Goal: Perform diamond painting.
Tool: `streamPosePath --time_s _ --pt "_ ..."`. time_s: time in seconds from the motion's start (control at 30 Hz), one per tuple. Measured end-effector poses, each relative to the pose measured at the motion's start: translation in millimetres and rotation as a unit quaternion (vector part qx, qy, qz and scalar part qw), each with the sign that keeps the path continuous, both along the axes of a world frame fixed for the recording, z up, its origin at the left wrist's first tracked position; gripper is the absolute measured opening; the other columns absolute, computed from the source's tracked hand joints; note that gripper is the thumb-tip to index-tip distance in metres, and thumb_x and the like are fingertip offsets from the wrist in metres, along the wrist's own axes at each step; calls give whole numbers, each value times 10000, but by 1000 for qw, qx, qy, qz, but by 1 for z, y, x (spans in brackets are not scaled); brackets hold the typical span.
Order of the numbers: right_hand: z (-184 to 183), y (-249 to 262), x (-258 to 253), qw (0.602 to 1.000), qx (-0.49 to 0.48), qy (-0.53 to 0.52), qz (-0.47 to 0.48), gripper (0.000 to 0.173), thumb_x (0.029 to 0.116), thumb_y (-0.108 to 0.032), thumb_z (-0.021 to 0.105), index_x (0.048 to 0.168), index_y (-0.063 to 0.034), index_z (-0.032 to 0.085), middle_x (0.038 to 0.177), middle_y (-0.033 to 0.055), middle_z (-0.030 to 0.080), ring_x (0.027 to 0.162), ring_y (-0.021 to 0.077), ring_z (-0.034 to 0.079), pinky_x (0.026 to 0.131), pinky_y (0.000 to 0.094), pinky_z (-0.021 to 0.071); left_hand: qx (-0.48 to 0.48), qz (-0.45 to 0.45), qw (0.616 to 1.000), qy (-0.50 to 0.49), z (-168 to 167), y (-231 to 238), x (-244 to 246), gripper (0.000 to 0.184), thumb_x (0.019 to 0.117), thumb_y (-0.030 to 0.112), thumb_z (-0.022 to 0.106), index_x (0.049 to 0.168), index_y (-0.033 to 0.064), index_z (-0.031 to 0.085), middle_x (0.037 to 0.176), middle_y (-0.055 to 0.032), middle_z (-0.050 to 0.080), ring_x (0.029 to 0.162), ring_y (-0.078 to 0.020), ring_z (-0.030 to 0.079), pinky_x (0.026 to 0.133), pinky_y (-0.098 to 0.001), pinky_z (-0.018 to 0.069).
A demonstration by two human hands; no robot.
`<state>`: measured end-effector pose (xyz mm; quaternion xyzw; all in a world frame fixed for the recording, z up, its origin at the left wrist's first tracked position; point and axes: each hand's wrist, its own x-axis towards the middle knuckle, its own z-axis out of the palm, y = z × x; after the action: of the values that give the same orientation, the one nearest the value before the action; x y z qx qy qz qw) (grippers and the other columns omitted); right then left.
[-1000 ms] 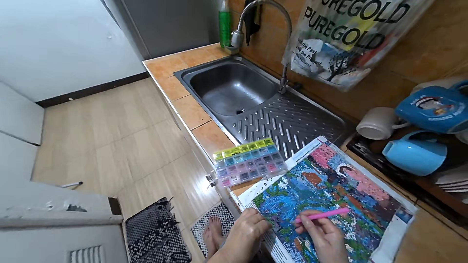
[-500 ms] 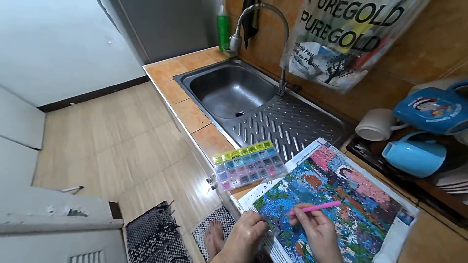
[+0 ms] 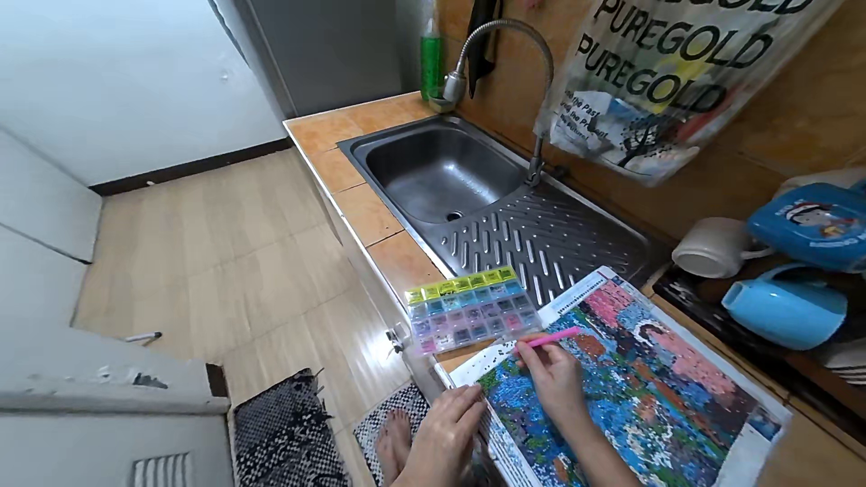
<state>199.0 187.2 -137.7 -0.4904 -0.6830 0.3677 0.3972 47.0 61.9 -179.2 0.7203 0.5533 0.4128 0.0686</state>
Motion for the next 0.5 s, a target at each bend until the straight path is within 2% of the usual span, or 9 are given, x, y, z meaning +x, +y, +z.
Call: streamPosePath --time_s 0.17,0.5 --pt "-6 2 -2 1000 17 -10 4 179 958 -59 597 990 81 704 877 133 707 721 107 681 694 234 577 -9 6 1000 17 -1 0 -1 316 824 -67 571 1081 -14 747 1240 -182 716 1110 -307 719 982 -413 553" --pt "-8 7 -6 1000 14 -17 2 175 964 -59 595 985 72 709 877 128 712 728 108 689 704 235 580 -3 18 999 39 -2 0 -1 297 821 -74 585 1048 0 762 1226 -166 727 1083 -288 733 968 -392 564"
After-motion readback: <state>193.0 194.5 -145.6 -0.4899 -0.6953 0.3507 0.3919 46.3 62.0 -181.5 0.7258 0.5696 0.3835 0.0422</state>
